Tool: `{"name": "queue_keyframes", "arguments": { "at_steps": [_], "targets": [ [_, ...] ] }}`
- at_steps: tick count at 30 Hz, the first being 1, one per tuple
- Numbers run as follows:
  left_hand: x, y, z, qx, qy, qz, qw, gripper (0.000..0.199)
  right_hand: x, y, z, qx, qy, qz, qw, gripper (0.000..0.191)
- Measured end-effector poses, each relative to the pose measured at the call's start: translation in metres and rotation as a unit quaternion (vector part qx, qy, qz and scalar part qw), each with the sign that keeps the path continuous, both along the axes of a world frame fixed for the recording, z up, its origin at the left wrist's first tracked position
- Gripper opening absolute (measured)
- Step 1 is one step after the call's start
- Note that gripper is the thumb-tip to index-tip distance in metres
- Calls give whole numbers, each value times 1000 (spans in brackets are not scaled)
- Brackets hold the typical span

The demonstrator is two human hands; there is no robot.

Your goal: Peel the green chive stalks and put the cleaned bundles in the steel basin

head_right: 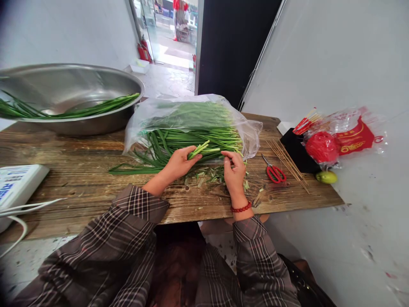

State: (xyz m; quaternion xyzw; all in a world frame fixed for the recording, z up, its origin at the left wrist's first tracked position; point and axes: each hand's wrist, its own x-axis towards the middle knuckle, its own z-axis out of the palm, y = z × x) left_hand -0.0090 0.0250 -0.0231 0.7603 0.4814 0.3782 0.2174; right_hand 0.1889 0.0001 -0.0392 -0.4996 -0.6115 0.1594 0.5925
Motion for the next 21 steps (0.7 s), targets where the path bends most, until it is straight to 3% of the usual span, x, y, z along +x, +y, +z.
{"name": "queue_keyframes", "arguments": {
  "at_steps": [4,9,12,16,21],
  "targets": [
    [0,0,1,3,24,5,1000,21,-3,-5,5,37,-37,34,998,44],
    [1,-5,4,-4,74,-9,997,18,-12,-10,3,27,-123,175,976,61],
    [1,-9,5,3,120,-28,992,17,-13,-11,1,6,-118,236,965,64],
    [2,-16,7,24,179,-60,982,34,-12,-13,4,-13,-95,261,961,63],
    [2,-17,13,19,231,-13,973,19,-14,-12,6,-13,-84,247,965,56]
  ]
}}
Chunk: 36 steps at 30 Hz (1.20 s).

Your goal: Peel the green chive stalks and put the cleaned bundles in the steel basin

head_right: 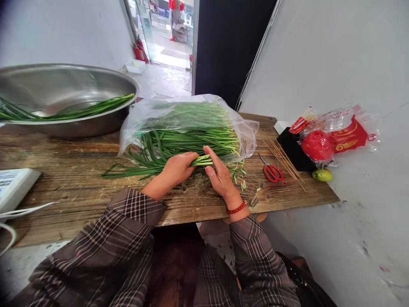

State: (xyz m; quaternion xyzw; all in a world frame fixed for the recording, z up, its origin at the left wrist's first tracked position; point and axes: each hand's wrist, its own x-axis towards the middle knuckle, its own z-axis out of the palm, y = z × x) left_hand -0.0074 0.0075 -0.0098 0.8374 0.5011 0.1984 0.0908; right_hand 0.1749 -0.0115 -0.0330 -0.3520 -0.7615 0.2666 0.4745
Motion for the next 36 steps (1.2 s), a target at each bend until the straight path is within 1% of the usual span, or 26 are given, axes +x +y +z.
{"name": "queue_keyframes", "arguments": {
  "at_steps": [1,3,5,6,7,8,9,12,14,16,18,20,22,25,27,30,33,35,36],
  "targets": [
    [-1,1,1,11,-9,17,1000,16,1,2,-1,-6,24,-26,999,54],
    [-3,6,0,45,-60,41,996,11,5,7,-3,-21,98,-118,988,49],
    [-5,12,-2,77,-140,48,986,10,15,13,-5,-24,174,-230,957,45],
    [-6,15,-4,84,-183,49,978,12,21,16,-5,-19,196,-276,941,43],
    [-7,17,-5,82,-225,50,970,14,29,19,-4,-10,202,-310,929,41],
    [-8,19,-5,75,-262,54,961,16,37,22,-2,0,187,-331,925,39],
    [-8,20,-5,66,-292,59,952,18,45,25,-1,12,153,-340,928,37],
    [-9,20,-1,58,-338,76,936,20,66,37,5,49,-10,-320,946,31],
    [-9,18,3,63,-341,78,935,19,73,46,6,74,-104,-299,946,31],
    [-9,16,6,54,-339,78,936,17,75,54,4,96,-168,-287,938,32],
    [-9,15,7,40,-338,79,937,15,74,59,2,104,-200,-271,936,30],
    [-10,15,6,37,-341,77,936,16,70,60,1,102,-187,-246,946,24],
    [-10,16,4,44,-351,74,933,19,65,58,4,93,-131,-222,962,21],
    [-11,14,4,71,-374,89,920,26,57,53,15,59,-39,-183,981,20],
    [-13,12,6,86,-395,111,908,28,52,51,26,32,-6,-146,989,20],
    [-16,9,10,104,-425,142,888,31,46,53,41,3,10,-101,995,20],
    [-18,7,12,145,-437,168,871,29,41,59,47,-8,15,-79,997,21],
    [-19,5,12,187,-433,159,868,23,36,62,45,-7,16,-70,997,24],
    [-19,4,12,210,-425,138,870,20,33,62,43,-8,16,-66,998,25]
  ]
}}
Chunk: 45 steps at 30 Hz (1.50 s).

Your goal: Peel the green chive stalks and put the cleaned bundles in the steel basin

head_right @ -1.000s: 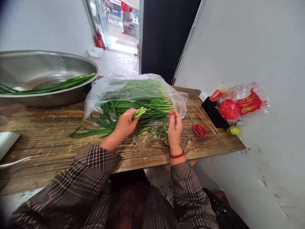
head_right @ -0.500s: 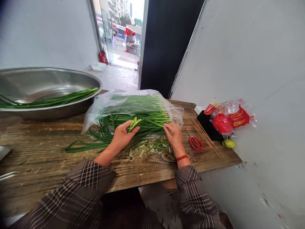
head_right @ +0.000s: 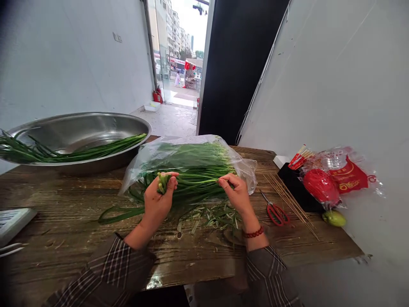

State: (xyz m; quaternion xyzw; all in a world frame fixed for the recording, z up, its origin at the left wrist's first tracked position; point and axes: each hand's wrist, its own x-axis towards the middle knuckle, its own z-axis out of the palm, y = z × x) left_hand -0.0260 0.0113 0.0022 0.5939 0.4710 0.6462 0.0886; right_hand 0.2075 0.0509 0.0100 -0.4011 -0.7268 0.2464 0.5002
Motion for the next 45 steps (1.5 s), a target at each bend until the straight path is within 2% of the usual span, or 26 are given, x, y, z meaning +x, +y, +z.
{"name": "queue_keyframes", "arguments": {
  "at_steps": [2,5,9,16,19,23,25,27,30,34,40,45],
  "targets": [
    [2,-3,-1,52,48,-39,997,15,-8,-1,-6,-10,-8,7,1000,27],
    [6,-8,-4,81,138,-95,982,28,-22,-8,-12,-23,-42,27,998,29],
    [10,-10,-11,53,247,-106,962,40,-34,-20,-13,-15,-50,27,998,32],
    [10,-9,-22,-30,303,-103,947,49,-40,-25,-13,-43,-1,-22,999,35],
    [10,-8,-22,-74,281,-126,949,43,-43,-27,-13,-49,17,-27,998,39],
    [13,-5,-14,-168,161,-196,953,12,-41,-29,-12,-55,38,-25,997,40],
    [14,-4,-8,-227,91,-222,944,25,-37,-29,-13,-71,69,-55,994,41],
    [15,-3,-2,-273,30,-249,929,29,-34,-28,-13,-85,101,-83,988,43],
    [15,-3,3,-299,-17,-267,916,28,-35,-28,-14,-99,101,-58,988,45],
    [16,-3,2,-301,-22,-276,912,27,-41,-30,-16,-85,44,-2,995,27],
    [18,-2,-7,-286,29,-272,918,29,-44,-31,-16,-80,13,-9,997,14],
    [18,-1,-10,-254,92,-237,933,25,-43,-29,-17,-49,-33,-7,998,10]
  ]
}}
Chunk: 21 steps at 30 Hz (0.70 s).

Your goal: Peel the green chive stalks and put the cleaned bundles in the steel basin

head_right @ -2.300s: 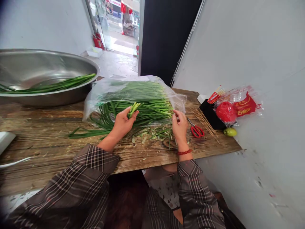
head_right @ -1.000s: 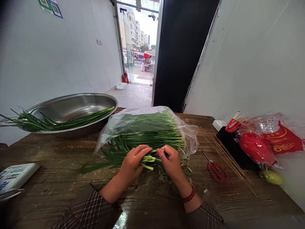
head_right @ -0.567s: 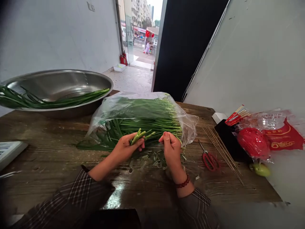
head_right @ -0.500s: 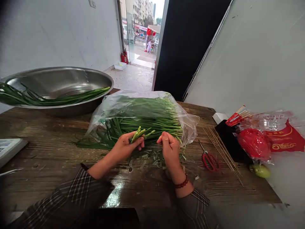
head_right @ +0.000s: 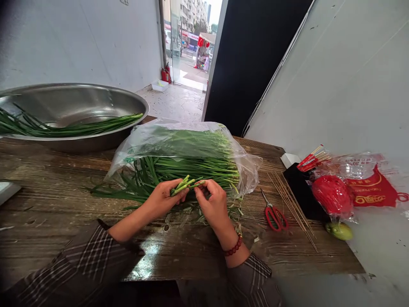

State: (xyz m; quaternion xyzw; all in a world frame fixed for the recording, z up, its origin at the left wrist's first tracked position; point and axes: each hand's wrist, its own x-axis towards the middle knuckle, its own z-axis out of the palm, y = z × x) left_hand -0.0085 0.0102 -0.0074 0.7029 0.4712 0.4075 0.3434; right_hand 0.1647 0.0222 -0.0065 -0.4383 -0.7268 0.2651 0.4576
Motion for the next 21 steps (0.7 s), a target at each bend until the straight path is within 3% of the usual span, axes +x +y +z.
{"name": "queue_keyframes", "arguments": {
  "at_steps": [9,17,21],
  "targets": [
    [1,3,-12,60,76,13,995,11,-4,7,-15,12,-22,-30,999,8],
    [1,3,-16,65,117,12,991,12,0,9,-24,141,-135,-82,977,8],
    [-1,4,-13,66,124,12,990,14,10,16,-19,103,-79,-133,983,8]
  ]
}}
